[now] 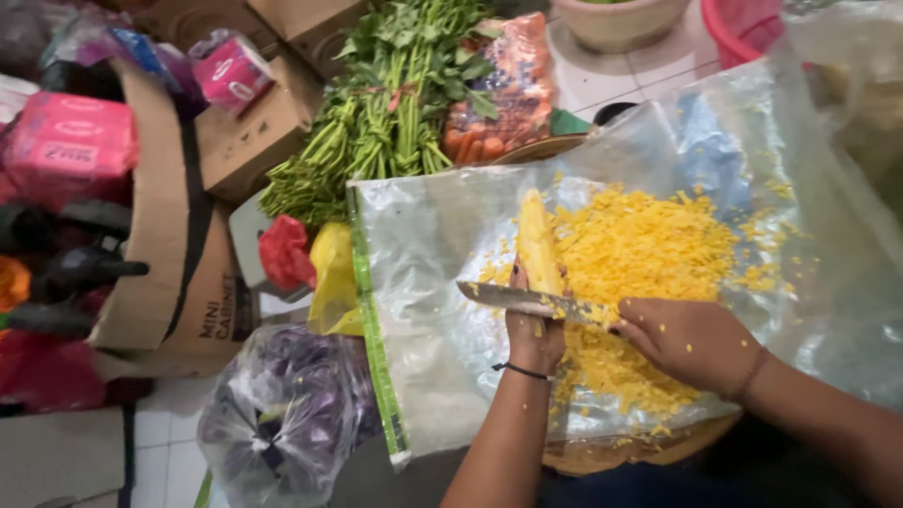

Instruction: The person holds a corn cob and uses a knife to cut the kernels off, collecting them on a plastic sheet. The action is repeated continuously throughout the clip.

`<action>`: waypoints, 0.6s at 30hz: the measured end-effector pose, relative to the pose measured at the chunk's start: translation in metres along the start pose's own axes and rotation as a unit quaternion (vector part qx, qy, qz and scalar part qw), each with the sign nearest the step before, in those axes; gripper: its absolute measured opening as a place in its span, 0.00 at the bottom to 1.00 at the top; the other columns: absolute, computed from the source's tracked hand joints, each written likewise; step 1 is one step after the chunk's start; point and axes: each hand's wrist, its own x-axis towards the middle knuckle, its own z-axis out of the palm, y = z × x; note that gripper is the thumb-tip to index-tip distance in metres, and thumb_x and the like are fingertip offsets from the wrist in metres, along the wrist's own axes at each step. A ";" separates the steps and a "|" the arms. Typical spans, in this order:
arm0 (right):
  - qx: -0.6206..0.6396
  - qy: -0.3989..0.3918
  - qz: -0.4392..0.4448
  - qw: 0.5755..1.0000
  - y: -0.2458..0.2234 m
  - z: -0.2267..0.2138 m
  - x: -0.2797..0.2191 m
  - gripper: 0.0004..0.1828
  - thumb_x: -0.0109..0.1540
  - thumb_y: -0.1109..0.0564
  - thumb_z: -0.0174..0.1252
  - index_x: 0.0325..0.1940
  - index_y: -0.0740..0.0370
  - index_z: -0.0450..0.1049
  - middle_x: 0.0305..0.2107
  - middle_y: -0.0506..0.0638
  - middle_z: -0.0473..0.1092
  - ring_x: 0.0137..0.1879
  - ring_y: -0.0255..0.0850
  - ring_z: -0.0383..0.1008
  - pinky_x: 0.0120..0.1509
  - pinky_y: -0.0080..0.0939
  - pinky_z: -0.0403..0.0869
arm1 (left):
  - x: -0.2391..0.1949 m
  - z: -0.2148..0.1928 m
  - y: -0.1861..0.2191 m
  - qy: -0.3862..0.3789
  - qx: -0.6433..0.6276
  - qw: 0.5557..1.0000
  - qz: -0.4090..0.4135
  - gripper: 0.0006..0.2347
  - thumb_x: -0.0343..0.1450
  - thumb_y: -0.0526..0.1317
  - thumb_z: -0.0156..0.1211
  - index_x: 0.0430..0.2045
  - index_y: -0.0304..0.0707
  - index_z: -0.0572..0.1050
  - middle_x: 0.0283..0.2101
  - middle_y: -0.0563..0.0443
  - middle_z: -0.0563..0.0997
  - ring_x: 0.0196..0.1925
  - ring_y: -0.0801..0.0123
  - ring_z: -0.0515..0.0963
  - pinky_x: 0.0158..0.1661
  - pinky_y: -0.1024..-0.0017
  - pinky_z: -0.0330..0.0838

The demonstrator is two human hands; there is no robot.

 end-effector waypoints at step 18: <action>-0.086 0.038 0.011 0.995 -0.001 -0.007 0.021 0.15 0.63 0.39 0.54 0.34 0.51 0.73 0.25 0.51 0.74 0.30 0.54 0.77 0.32 0.54 0.75 | -0.003 -0.024 -0.062 -0.055 0.067 0.995 -0.053 0.13 0.81 0.44 0.46 0.57 0.39 0.66 0.43 0.47 0.80 0.36 0.65 0.81 0.31 0.69 0.77</action>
